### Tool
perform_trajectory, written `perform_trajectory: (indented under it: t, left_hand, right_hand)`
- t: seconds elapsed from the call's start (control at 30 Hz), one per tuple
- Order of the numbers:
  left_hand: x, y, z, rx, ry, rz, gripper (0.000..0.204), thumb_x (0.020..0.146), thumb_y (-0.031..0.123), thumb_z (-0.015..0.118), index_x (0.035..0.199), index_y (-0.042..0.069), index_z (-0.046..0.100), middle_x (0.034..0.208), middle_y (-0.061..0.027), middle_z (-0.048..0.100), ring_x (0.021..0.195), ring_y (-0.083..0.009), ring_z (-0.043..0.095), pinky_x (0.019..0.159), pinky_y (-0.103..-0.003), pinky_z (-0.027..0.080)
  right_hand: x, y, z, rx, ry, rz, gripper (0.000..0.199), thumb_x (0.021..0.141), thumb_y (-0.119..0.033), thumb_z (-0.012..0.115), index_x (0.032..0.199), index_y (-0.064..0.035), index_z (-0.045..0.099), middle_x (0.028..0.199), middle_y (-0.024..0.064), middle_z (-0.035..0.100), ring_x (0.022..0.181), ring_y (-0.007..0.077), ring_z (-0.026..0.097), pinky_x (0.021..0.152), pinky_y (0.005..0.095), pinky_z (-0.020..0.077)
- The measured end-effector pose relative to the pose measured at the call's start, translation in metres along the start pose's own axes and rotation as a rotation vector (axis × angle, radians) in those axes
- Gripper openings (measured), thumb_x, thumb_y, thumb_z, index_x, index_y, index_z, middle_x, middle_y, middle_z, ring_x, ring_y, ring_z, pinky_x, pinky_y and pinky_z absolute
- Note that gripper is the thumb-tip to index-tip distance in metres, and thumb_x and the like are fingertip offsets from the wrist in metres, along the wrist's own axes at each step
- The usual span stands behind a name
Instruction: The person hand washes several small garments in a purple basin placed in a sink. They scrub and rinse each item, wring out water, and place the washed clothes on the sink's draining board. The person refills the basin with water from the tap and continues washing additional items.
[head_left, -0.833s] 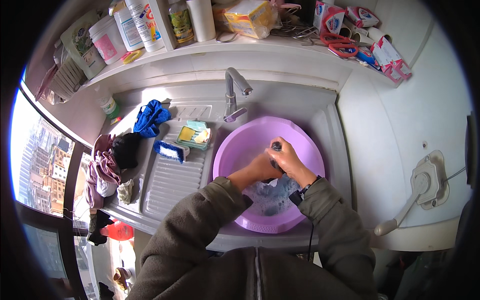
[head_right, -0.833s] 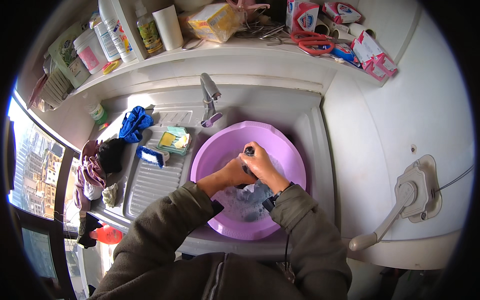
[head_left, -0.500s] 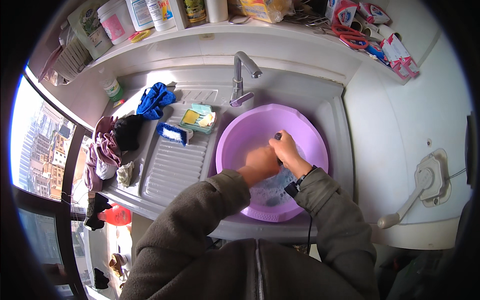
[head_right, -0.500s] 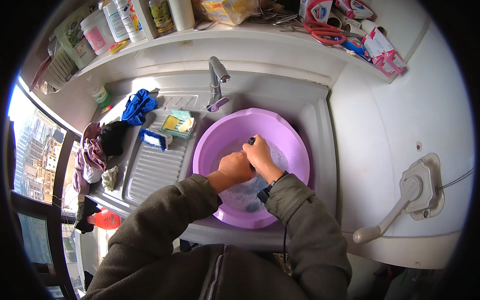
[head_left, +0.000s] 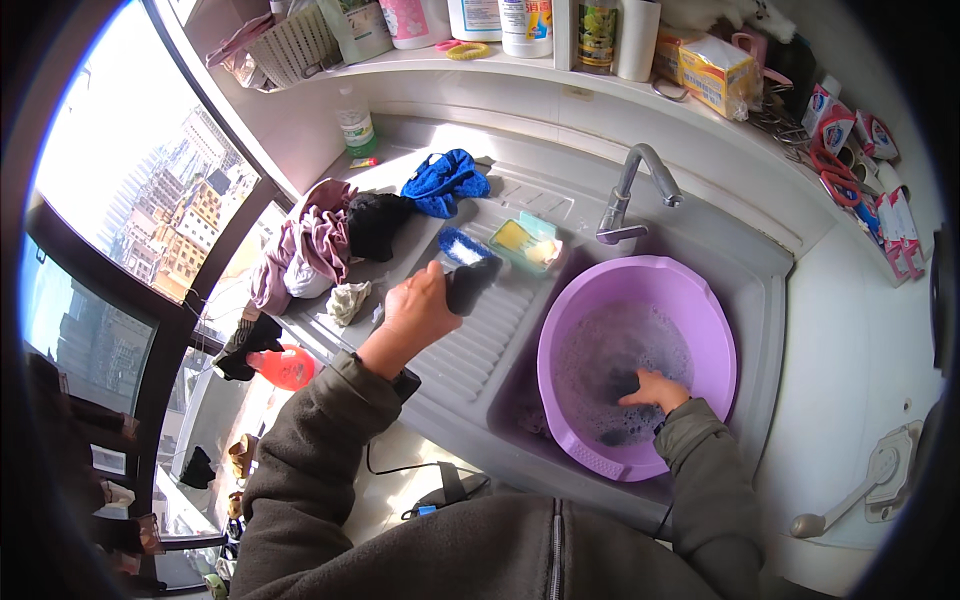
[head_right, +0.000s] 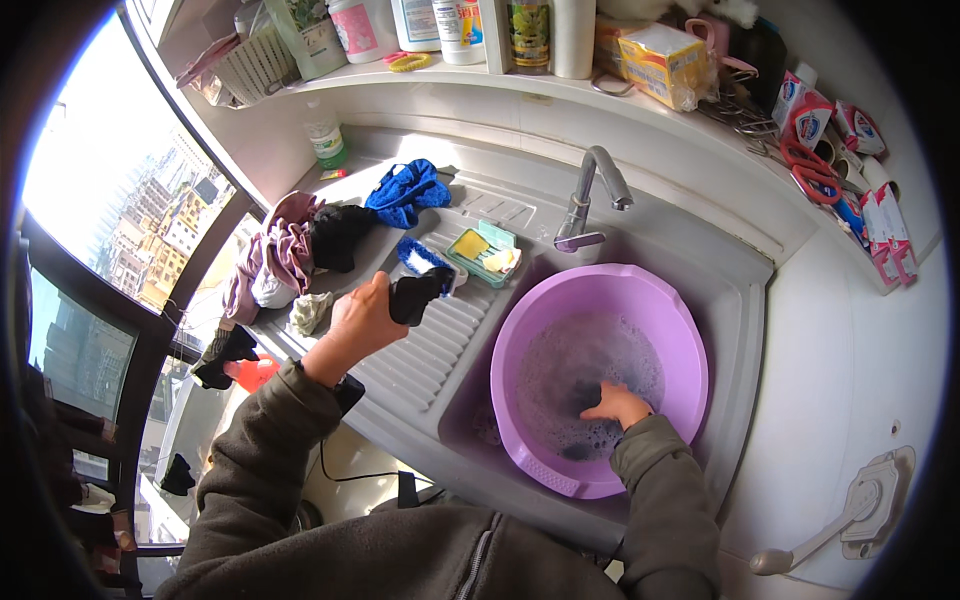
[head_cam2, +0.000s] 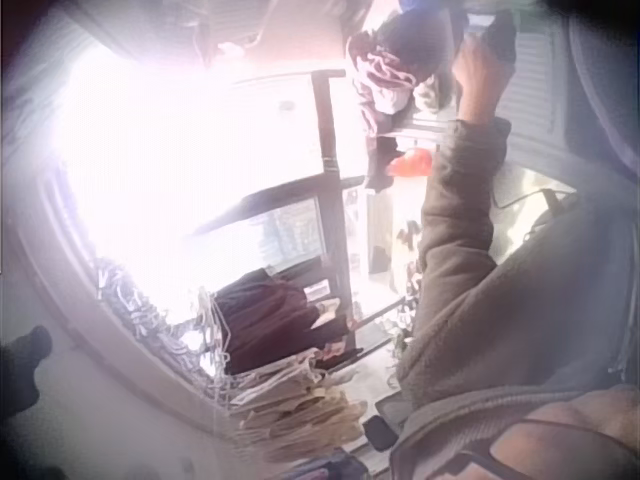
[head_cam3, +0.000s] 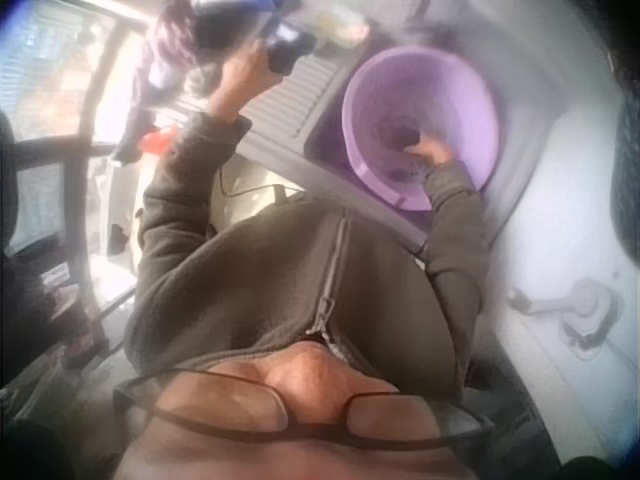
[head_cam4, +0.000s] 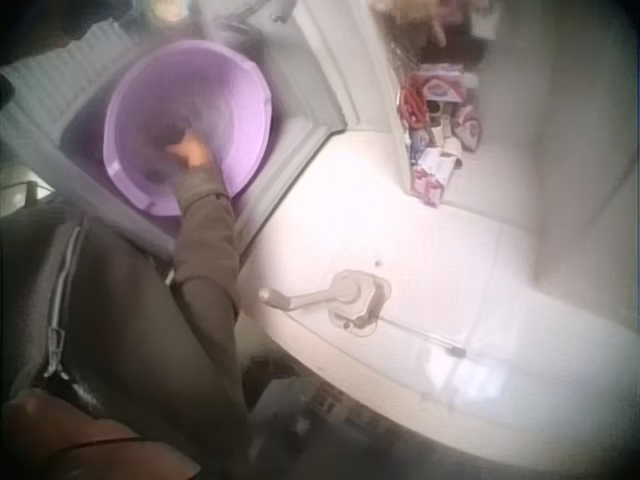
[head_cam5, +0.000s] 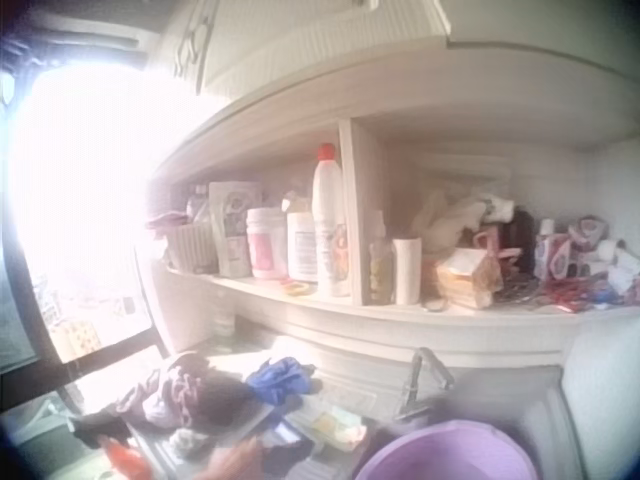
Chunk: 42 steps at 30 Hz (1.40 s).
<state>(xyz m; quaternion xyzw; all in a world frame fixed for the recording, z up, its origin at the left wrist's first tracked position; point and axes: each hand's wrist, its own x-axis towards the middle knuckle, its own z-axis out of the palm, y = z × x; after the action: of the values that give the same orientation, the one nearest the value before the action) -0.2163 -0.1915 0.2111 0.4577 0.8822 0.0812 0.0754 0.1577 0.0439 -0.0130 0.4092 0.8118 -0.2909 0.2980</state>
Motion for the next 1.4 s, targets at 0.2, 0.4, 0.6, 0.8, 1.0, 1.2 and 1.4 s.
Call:
perform_trajectory:
  t: [0.2, 0.4, 0.6, 0.8, 1.0, 1.2, 1.4]
  left_hand:
    - [0.003, -0.114, -0.009, 0.289, 0.149, -0.275, 0.079, 0.071, 0.023, 0.083, 0.141, 0.006, 0.051, 0.145, -0.0193, 0.047, 0.134, -0.0383, 0.049, 0.104, -0.048, 0.047]
    - [-0.016, -0.121, 0.034, 0.3, 0.23, -0.139, 0.072, 0.076, 0.018, 0.078, 0.144, 0.008, 0.053, 0.152, -0.0179, 0.043, 0.141, -0.0376, 0.041, 0.114, -0.051, 0.037]
    - [-0.019, -0.014, 0.055, -0.16, 0.368, 0.432, 0.059, 0.078, 0.019, 0.077, 0.133, 0.006, 0.06, 0.139, -0.0183, 0.053, 0.13, -0.0379, 0.049, 0.107, -0.048, 0.042]
    - [-0.009, 0.133, 0.114, -0.583, -0.007, 0.754, 0.052, 0.08, 0.024, 0.078, 0.126, 0.006, 0.062, 0.123, -0.0178, 0.063, 0.115, -0.0381, 0.061, 0.098, -0.045, 0.05]
    - [0.006, 0.187, 0.15, -0.596, -0.353, 0.696, 0.036, 0.08, 0.028, 0.078, 0.108, 0.008, 0.069, 0.101, -0.0188, 0.071, 0.098, -0.0381, 0.068, 0.086, -0.046, 0.054]
    - [0.031, 0.166, 0.123, -0.598, -0.303, 0.55, 0.027, 0.082, 0.023, 0.08, 0.092, 0.001, 0.066, 0.082, -0.0134, 0.069, 0.077, -0.0259, 0.068, 0.072, -0.038, 0.054]
    - [0.041, 0.148, 0.096, -0.901, -0.36, 0.552, 0.023, 0.089, 0.015, 0.079, 0.094, 0.0, 0.062, 0.076, -0.0061, 0.065, 0.073, -0.0106, 0.06, 0.067, -0.029, 0.051]
  right_hand:
    - [0.034, -0.017, 0.052, -0.424, -0.556, -0.109, 0.077, 0.079, -0.041, 0.083, 0.139, 0.001, 0.058, 0.125, 0.0239, 0.068, 0.12, 0.036, 0.064, 0.095, 0.0447, 0.0524]
    - [0.002, -0.031, 0.015, 0.234, -0.165, -0.465, 0.04, 0.087, -0.023, 0.073, 0.116, 0.0038, 0.067, 0.105, 0.0169, 0.072, 0.095, 0.0265, 0.069, 0.084, 0.0397, 0.0527]
    - [-0.093, -0.039, -0.076, 1.01, 0.059, -0.483, 0.02, 0.095, -0.013, 0.066, 0.109, 0.0008, 0.064, 0.094, 0.0018, 0.066, 0.086, 0.0087, 0.06, 0.078, 0.0264, 0.0493]
    - [-0.163, -0.067, -0.107, 1.003, 0.226, -0.513, 0.017, 0.097, -0.011, 0.065, 0.109, 0.0006, 0.063, 0.097, -0.0013, 0.063, 0.091, 0.0065, 0.058, 0.084, 0.0241, 0.047]
    - [-0.199, -0.057, -0.114, 1.079, 0.397, -0.632, 0.014, 0.098, -0.012, 0.064, 0.107, -0.0023, 0.066, 0.097, -0.0011, 0.065, 0.091, 0.0055, 0.055, 0.084, 0.0236, 0.0449]
    - [-0.184, -0.012, -0.101, 1.125, 0.789, -0.347, 0.015, 0.096, -0.014, 0.068, 0.106, -0.0018, 0.069, 0.091, -0.0006, 0.066, 0.083, 0.0055, 0.056, 0.075, 0.0229, 0.044]
    - [-0.155, 0.019, -0.1, 1.136, 0.891, -0.288, 0.017, 0.099, -0.015, 0.069, 0.109, -0.0011, 0.069, 0.096, -0.0006, 0.067, 0.091, 0.0066, 0.058, 0.085, 0.0244, 0.0457]
